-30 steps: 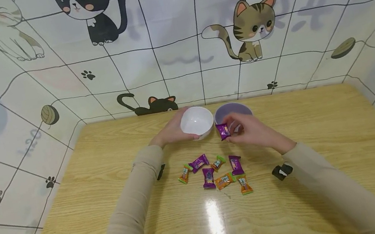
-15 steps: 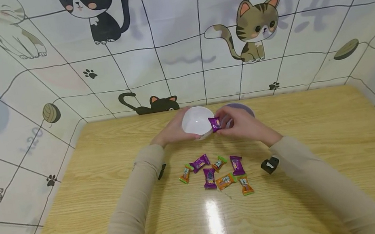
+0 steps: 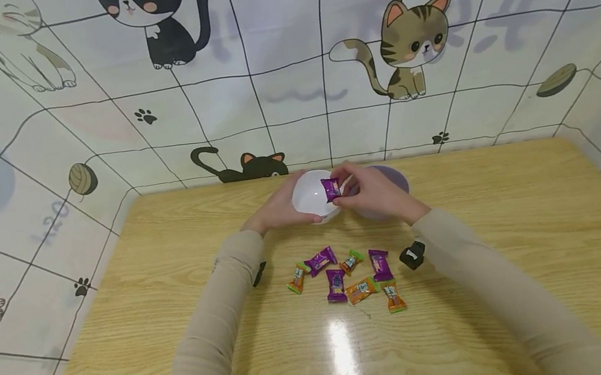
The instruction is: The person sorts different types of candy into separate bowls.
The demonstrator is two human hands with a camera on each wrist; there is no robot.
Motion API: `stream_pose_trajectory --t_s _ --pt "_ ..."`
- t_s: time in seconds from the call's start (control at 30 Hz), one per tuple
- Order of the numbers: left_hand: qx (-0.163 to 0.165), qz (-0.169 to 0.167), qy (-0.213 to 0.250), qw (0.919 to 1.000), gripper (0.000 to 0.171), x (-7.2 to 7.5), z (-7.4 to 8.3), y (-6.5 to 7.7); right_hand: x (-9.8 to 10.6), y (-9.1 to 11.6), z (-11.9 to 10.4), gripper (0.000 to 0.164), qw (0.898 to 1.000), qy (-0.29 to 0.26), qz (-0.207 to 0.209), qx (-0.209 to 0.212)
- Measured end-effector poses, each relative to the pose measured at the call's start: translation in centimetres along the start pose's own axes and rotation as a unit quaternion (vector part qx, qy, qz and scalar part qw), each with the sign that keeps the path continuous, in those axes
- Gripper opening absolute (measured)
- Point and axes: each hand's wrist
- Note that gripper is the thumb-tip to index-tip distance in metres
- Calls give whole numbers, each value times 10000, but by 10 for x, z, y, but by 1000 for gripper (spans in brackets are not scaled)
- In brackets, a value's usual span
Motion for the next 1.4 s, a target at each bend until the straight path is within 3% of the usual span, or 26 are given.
stream_pose_trajectory --t_s 0.3,0.47,0.73,1.03,1.4 --pt "209 -49 -74 9997 107 0 3 1 4 -14 -8 48 9998 -169 -48 43" --pt "263 -70 -117 9996 109 1 4 1 3 -17 -7 53 9997 91 -117 168" --pt "-126 -25 115 9999 107 -1 0 -1 3 -3 2 47 9988 190 -185 409" --pt "37 -15 26 10000 112 -1 -3 -1 5 13 -8 37 9987 443 -178 189" --pt "21 10 54 10000 112 -1 -3 -2 -3 41 -12 27 9955 417 -175 837"
Point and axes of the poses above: each hand's wrist, its own y-axis away from the middle knuckle, its own x-axis out of the back of the hand, z = x × y, and after that the axes turned 14 degrees about -z, right-handed
